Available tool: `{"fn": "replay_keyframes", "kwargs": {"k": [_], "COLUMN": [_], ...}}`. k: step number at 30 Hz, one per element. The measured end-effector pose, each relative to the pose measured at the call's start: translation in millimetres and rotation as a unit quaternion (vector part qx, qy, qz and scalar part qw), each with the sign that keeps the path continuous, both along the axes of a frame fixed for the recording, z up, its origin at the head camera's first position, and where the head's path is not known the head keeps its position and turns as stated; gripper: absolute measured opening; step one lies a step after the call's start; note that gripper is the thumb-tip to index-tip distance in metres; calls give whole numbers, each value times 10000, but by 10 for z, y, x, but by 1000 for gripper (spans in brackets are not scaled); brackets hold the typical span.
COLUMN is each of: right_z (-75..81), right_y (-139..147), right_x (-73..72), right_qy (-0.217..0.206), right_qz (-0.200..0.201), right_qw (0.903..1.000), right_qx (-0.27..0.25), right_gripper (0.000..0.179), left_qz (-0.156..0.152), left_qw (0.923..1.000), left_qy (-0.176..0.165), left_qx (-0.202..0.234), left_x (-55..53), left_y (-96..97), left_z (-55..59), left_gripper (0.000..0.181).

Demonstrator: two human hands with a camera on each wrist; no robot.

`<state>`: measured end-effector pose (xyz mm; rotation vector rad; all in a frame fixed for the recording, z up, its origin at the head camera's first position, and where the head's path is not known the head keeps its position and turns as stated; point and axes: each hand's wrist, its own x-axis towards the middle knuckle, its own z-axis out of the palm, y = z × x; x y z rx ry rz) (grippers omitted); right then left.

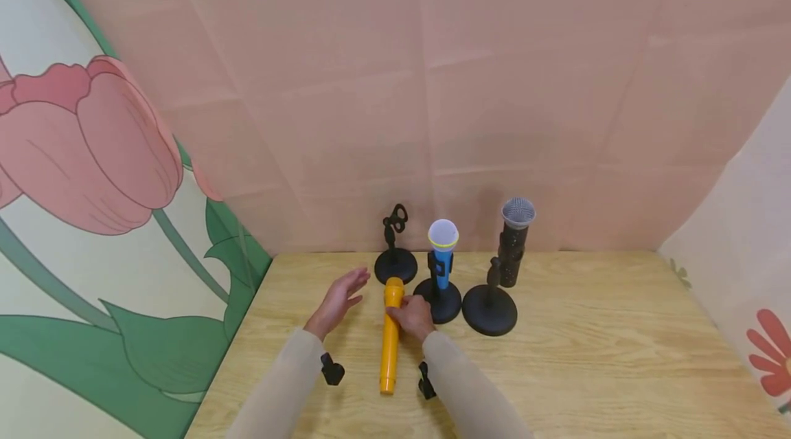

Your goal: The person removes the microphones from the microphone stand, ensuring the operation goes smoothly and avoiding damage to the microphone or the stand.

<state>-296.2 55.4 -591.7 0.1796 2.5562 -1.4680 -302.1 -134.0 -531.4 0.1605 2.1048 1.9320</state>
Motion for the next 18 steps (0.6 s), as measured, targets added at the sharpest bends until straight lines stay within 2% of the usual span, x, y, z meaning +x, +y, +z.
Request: {"fn": "replay_keyframes", "kwargs": {"k": [8,11,18], "right_z": [36,56,19], "right_y": [62,102,210], "right_x": [45,57,71], "right_qy": [223,271,562], "right_qz": [90,94,214], "right_qw": [9996,9994,9979], "right_qx": [119,167,251], "right_gripper": [32,37,27], "left_qz": [1,39,-22], "left_qw": [9999,9997,9998], "left_qy": [-71,-104,-137], "left_qx": [136,195,165], "left_x": [59,69,82], "left_y": [43,66,96], "left_z": [-65,-85,-122], "left_gripper": [60,61,61]}}
